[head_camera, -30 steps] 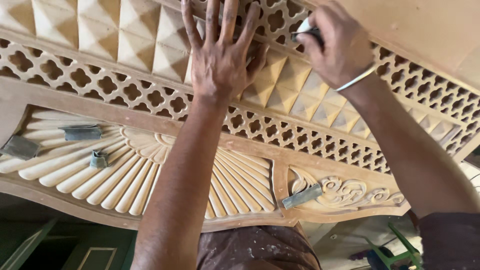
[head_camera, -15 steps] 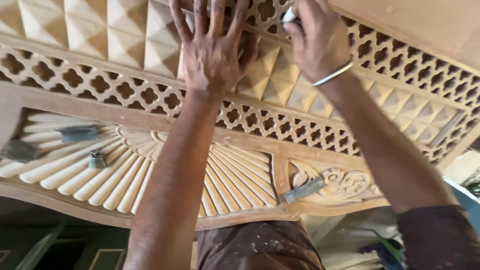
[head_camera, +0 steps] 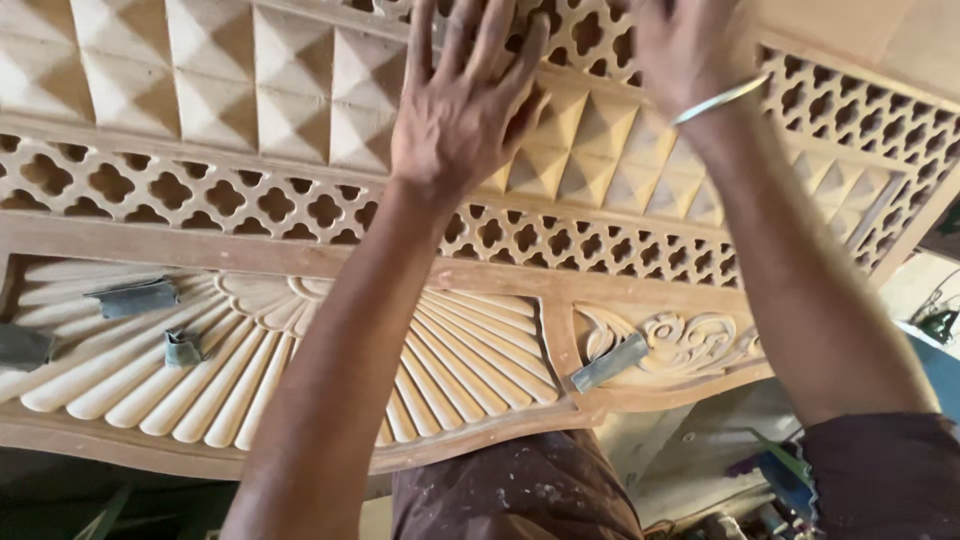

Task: The person sands a large, intricately carved wooden panel using a sanding block. They systematically rub the block over the raised geometric patterns and lattice work, moving across different sections of the panel.

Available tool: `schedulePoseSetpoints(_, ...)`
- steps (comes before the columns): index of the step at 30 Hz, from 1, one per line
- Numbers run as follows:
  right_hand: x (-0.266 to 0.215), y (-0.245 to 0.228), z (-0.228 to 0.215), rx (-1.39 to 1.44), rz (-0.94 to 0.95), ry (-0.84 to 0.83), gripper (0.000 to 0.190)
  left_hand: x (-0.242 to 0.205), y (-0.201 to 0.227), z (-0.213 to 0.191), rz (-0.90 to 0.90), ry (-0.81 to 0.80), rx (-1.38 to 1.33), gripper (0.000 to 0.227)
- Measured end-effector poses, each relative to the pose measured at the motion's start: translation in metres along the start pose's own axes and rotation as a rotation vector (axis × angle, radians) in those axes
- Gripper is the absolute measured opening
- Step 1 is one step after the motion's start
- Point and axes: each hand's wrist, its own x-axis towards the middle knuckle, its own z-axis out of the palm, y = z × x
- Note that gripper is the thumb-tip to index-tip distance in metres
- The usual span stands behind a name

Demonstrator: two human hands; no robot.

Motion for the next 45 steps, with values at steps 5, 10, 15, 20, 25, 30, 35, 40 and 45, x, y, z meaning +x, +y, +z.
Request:
schedulePoseSetpoints(5, -0.02, 0.014, 0.045, -0.147, -0.13, 0.184, 0.02, 0.007, 0.002, -0.006, -0.043, -0.015, 0.026, 0.058)
schedulePoseSetpoints(10, -0.015, 0.006, 0.042, -0.16, 0.033, 0.196, 0.013, 0.01, 0.005, -0.003, -0.055, -0.045, -0.01, 0.067)
schedulePoseSetpoints(15, -0.011, -0.009, 0.04, 0.087, 0.224, 0.101, 0.018, 0.013, 0.004, 0.003, -0.049, -0.037, 0.054, 0.06)
schedulePoseSetpoints(20, -0.013, -0.014, 0.054, -0.027, 0.295, 0.155, 0.019, 0.01, 0.001, 0.001, -0.049, -0.112, 0.046, 0.055)
schedulePoseSetpoints(25, -0.017, 0.004, 0.063, -0.115, 0.155, 0.411, 0.031, 0.013, 0.001, 0.003, -0.056, -0.041, -0.02, 0.057)
schedulePoseSetpoints(30, -0.028, 0.018, 0.075, 0.049, 0.126, 0.317, 0.029, 0.011, 0.002, 0.006, -0.062, -0.057, -0.003, 0.054)
schedulePoseSetpoints(35, -0.031, 0.023, 0.078, -0.072, 0.269, 0.208, 0.031, 0.01, 0.0, 0.005, -0.071, -0.063, -0.041, 0.052)
schedulePoseSetpoints(40, -0.034, 0.017, 0.077, -0.079, 0.182, 0.436, 0.051, 0.012, 0.001, 0.003, -0.063, -0.047, -0.043, 0.056)
schedulePoseSetpoints(45, -0.032, 0.006, 0.074, 0.115, 0.228, 0.284, 0.036, 0.01, 0.001, 0.002, -0.04, -0.041, -0.037, 0.058)
